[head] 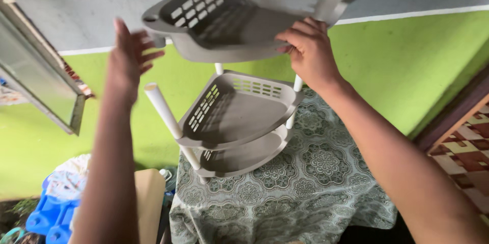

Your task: The person assembles a three-tier corner shelf by inserting white plastic poles into gray triangular baskets. They stack the baskets onto the poles and adjust the structure to ensure stability. The final assembled shelf is placed upright on a patterned cloth.

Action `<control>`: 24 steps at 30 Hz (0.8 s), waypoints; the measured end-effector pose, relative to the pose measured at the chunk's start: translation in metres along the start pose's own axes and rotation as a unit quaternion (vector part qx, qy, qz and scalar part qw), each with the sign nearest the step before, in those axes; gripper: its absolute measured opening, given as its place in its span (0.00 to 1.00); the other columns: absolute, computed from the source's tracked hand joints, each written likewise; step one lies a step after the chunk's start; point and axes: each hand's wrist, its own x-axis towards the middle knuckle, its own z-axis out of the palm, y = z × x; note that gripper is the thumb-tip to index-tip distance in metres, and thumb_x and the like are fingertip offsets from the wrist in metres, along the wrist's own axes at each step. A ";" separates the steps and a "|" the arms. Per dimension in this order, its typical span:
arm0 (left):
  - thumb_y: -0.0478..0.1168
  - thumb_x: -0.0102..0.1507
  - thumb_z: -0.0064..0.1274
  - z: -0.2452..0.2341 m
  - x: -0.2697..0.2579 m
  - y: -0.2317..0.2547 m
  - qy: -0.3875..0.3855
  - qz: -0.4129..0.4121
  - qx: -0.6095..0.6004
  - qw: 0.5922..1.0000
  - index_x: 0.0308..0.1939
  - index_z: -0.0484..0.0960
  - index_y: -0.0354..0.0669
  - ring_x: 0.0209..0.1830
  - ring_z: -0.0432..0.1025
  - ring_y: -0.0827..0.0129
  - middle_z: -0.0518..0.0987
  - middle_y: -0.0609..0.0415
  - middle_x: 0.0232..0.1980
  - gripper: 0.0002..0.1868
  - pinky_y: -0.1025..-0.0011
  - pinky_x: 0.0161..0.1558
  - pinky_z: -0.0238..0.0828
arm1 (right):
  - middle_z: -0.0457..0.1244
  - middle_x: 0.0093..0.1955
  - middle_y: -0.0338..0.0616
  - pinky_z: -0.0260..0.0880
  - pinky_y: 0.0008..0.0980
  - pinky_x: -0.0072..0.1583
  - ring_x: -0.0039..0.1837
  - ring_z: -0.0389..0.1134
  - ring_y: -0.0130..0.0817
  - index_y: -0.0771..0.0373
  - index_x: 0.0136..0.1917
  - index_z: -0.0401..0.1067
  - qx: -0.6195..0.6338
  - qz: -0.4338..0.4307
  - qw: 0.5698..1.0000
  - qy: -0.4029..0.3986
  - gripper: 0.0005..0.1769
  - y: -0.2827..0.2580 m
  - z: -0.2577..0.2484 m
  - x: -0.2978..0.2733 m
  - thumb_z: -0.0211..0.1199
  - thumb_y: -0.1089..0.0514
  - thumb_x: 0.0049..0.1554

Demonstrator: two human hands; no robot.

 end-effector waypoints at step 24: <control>0.72 0.70 0.27 0.031 -0.078 -0.057 0.089 0.033 -0.166 0.982 0.51 0.76 0.43 0.40 0.66 0.74 0.73 0.57 0.41 0.38 0.74 0.46 0.65 | 0.66 0.43 0.41 0.59 0.40 0.65 0.53 0.64 0.41 0.65 0.50 0.78 0.029 -0.041 0.994 -0.101 0.21 -0.041 0.008 -0.007 0.57 0.76 0.44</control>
